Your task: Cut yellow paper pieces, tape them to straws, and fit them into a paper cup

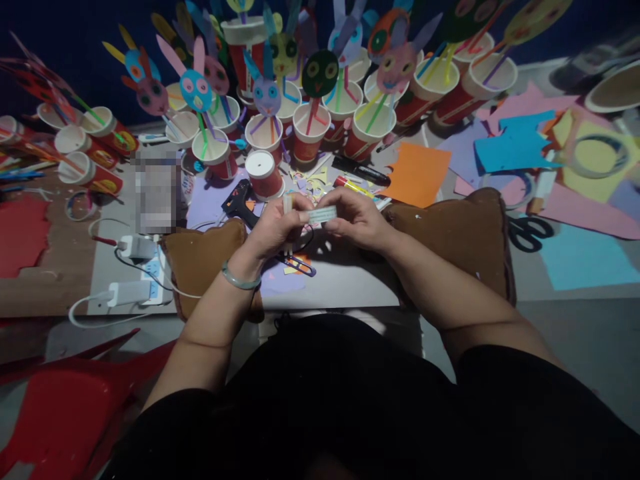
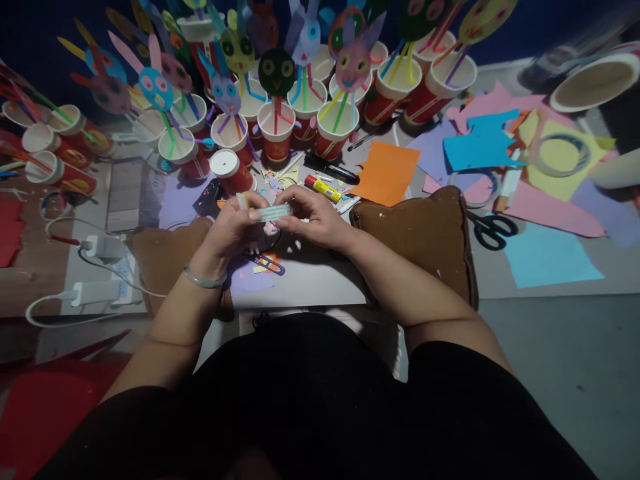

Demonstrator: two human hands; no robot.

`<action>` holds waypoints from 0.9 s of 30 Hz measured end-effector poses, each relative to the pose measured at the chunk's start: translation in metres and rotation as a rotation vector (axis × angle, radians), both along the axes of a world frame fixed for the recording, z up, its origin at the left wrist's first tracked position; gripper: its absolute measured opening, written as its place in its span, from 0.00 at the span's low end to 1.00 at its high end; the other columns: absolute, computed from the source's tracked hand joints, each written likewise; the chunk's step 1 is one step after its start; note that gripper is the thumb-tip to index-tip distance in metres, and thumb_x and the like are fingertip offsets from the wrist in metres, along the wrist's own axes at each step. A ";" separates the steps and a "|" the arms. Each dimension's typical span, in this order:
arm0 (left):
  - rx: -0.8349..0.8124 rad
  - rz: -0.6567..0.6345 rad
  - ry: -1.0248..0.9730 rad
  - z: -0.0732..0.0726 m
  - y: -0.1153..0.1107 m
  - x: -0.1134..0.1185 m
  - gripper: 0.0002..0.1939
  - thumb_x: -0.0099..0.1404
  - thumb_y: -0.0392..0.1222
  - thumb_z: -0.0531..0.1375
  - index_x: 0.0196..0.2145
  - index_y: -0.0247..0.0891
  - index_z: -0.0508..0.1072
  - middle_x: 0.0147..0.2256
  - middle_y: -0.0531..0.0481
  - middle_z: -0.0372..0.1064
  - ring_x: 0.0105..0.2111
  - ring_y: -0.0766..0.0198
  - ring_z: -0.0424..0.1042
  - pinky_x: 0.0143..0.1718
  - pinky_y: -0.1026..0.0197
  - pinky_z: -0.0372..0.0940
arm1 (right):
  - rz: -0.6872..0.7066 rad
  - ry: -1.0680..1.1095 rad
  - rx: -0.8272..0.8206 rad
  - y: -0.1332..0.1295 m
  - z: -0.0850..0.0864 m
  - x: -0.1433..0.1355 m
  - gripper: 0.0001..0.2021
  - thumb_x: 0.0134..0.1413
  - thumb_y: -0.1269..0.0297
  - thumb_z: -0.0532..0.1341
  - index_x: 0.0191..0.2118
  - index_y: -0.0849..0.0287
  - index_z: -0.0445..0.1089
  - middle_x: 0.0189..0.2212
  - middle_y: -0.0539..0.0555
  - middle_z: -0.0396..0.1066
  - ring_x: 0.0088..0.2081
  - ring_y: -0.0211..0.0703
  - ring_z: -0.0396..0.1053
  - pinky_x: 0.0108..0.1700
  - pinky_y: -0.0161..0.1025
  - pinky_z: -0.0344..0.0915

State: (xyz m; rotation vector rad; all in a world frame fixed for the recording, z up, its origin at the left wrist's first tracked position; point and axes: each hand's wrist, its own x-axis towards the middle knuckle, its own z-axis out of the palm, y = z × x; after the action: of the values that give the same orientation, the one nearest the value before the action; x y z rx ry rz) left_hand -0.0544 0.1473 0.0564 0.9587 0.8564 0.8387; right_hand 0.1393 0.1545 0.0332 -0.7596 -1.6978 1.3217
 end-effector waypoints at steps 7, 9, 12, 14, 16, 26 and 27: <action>-0.019 0.000 -0.008 -0.001 0.000 0.001 0.19 0.47 0.54 0.68 0.29 0.40 0.68 0.14 0.63 0.51 0.12 0.76 0.45 0.14 0.68 0.42 | 0.137 0.143 -0.396 -0.002 0.001 -0.001 0.25 0.48 0.42 0.70 0.40 0.54 0.63 0.23 0.46 0.71 0.18 0.37 0.65 0.18 0.33 0.59; -0.033 -0.016 -0.027 0.000 0.000 0.000 0.20 0.47 0.55 0.68 0.29 0.40 0.68 0.13 0.64 0.48 0.11 0.77 0.42 0.13 0.68 0.40 | 0.169 0.175 -0.443 -0.001 0.003 0.000 0.23 0.49 0.45 0.69 0.40 0.54 0.63 0.22 0.46 0.72 0.17 0.37 0.66 0.18 0.33 0.60; -0.047 -0.044 -0.038 0.001 0.000 -0.001 0.20 0.47 0.55 0.68 0.29 0.39 0.68 0.13 0.65 0.48 0.11 0.78 0.41 0.13 0.70 0.40 | 0.200 0.195 -0.487 0.000 0.005 0.001 0.20 0.49 0.49 0.70 0.39 0.56 0.64 0.20 0.46 0.71 0.16 0.37 0.66 0.17 0.32 0.59; -0.060 -0.058 -0.036 0.001 0.000 -0.001 0.20 0.47 0.55 0.68 0.29 0.39 0.68 0.14 0.64 0.50 0.11 0.78 0.42 0.12 0.71 0.41 | 0.228 0.205 -0.505 0.000 0.006 0.002 0.20 0.48 0.50 0.70 0.38 0.56 0.64 0.19 0.46 0.71 0.16 0.38 0.66 0.16 0.31 0.58; -0.078 -0.072 -0.034 0.002 0.000 -0.001 0.20 0.47 0.54 0.68 0.29 0.39 0.67 0.14 0.64 0.51 0.11 0.79 0.43 0.12 0.71 0.41 | 0.259 0.218 -0.524 0.000 0.005 0.003 0.20 0.48 0.51 0.70 0.39 0.57 0.64 0.19 0.46 0.71 0.16 0.38 0.67 0.15 0.30 0.57; -0.053 -0.058 0.015 0.002 -0.002 0.001 0.18 0.49 0.54 0.67 0.27 0.39 0.68 0.13 0.63 0.50 0.10 0.76 0.46 0.12 0.69 0.42 | 0.300 0.292 -0.577 0.000 0.000 -0.001 0.17 0.49 0.54 0.69 0.37 0.57 0.63 0.17 0.41 0.69 0.12 0.33 0.62 0.17 0.31 0.59; -0.047 -0.049 0.036 0.001 -0.002 0.001 0.19 0.49 0.55 0.67 0.27 0.39 0.68 0.13 0.62 0.51 0.11 0.76 0.47 0.13 0.68 0.42 | 0.295 0.277 -0.575 0.000 -0.001 -0.002 0.17 0.49 0.54 0.69 0.36 0.57 0.64 0.17 0.42 0.69 0.13 0.34 0.63 0.17 0.31 0.58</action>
State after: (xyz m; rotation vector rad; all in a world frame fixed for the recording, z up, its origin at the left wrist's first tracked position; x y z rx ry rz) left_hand -0.0533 0.1450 0.0573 0.9525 0.8762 0.7587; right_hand 0.1375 0.1545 0.0323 -0.6095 -1.2449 2.0642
